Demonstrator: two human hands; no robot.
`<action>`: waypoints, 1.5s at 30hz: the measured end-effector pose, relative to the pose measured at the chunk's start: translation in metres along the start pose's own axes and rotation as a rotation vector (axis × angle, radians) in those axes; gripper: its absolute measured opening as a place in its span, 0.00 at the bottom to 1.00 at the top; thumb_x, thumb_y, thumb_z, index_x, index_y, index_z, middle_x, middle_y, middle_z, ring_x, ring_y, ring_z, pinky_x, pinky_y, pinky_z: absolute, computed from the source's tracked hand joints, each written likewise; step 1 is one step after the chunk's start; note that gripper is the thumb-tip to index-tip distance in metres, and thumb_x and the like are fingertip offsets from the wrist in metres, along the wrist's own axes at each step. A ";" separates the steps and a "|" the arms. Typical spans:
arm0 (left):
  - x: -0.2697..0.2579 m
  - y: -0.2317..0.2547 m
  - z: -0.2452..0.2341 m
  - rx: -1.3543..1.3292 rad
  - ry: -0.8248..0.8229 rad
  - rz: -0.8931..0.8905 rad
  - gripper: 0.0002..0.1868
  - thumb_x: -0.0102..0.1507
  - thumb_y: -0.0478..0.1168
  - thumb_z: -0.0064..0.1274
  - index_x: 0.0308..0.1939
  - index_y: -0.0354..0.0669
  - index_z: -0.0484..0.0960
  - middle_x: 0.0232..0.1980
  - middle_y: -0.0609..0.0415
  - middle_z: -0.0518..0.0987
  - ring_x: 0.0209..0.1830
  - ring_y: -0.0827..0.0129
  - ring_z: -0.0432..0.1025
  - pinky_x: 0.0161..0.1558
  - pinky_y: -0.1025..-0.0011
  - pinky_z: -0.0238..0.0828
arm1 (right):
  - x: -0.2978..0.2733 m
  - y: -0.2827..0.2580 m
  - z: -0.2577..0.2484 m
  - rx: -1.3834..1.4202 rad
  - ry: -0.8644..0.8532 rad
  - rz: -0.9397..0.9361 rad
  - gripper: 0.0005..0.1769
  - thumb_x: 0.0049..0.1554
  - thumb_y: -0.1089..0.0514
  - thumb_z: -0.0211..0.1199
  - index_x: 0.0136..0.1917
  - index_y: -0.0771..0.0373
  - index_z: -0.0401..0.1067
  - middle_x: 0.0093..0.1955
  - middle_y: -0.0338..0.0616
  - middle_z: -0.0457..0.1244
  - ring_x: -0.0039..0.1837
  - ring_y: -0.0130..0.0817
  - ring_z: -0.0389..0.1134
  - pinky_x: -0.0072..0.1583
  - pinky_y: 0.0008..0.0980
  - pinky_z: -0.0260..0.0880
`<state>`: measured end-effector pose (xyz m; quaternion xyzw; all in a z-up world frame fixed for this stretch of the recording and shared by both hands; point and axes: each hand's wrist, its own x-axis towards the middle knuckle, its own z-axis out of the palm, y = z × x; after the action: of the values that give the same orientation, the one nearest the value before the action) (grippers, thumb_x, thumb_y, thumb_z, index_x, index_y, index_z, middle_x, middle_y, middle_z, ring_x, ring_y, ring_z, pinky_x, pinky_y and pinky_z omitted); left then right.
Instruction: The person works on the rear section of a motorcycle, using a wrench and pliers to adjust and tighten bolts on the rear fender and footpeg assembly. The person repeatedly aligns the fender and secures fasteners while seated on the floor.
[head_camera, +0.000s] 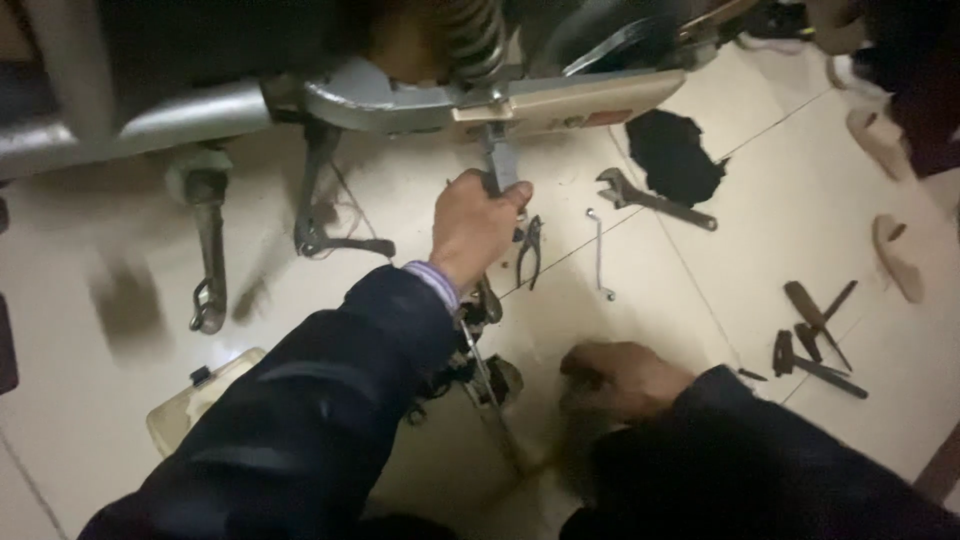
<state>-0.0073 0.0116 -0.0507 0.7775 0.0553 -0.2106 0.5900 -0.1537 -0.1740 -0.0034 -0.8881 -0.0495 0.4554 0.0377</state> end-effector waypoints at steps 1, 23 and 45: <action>0.001 0.000 0.000 0.003 0.009 0.006 0.29 0.65 0.53 0.50 0.53 0.25 0.77 0.47 0.33 0.82 0.54 0.45 0.78 0.48 0.54 0.79 | 0.015 0.024 0.019 -0.003 0.008 -0.006 0.22 0.56 0.48 0.61 0.62 0.51 0.76 0.50 0.37 0.68 0.63 0.30 0.68 0.68 0.25 0.62; -0.013 0.022 0.005 0.104 0.092 -0.113 0.32 0.62 0.57 0.59 0.54 0.28 0.81 0.48 0.32 0.82 0.54 0.43 0.78 0.52 0.53 0.75 | 0.173 0.136 -0.084 -0.243 0.365 -0.239 0.27 0.61 0.37 0.58 0.64 0.58 0.70 0.55 0.52 0.69 0.57 0.49 0.74 0.55 0.44 0.75; -0.001 0.078 0.010 -0.649 0.472 -0.437 0.30 0.52 0.52 0.56 0.54 0.41 0.80 0.67 0.47 0.81 0.71 0.52 0.75 0.61 0.12 0.23 | 0.134 0.053 -0.171 2.189 0.553 -0.201 0.50 0.35 0.48 0.69 0.70 0.61 0.59 0.66 0.64 0.65 0.64 0.65 0.70 0.66 0.67 0.70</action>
<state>0.0153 -0.0208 0.0178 0.5493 0.4141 -0.1191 0.7160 0.0660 -0.2143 -0.0170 -0.4398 0.3145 0.0370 0.8404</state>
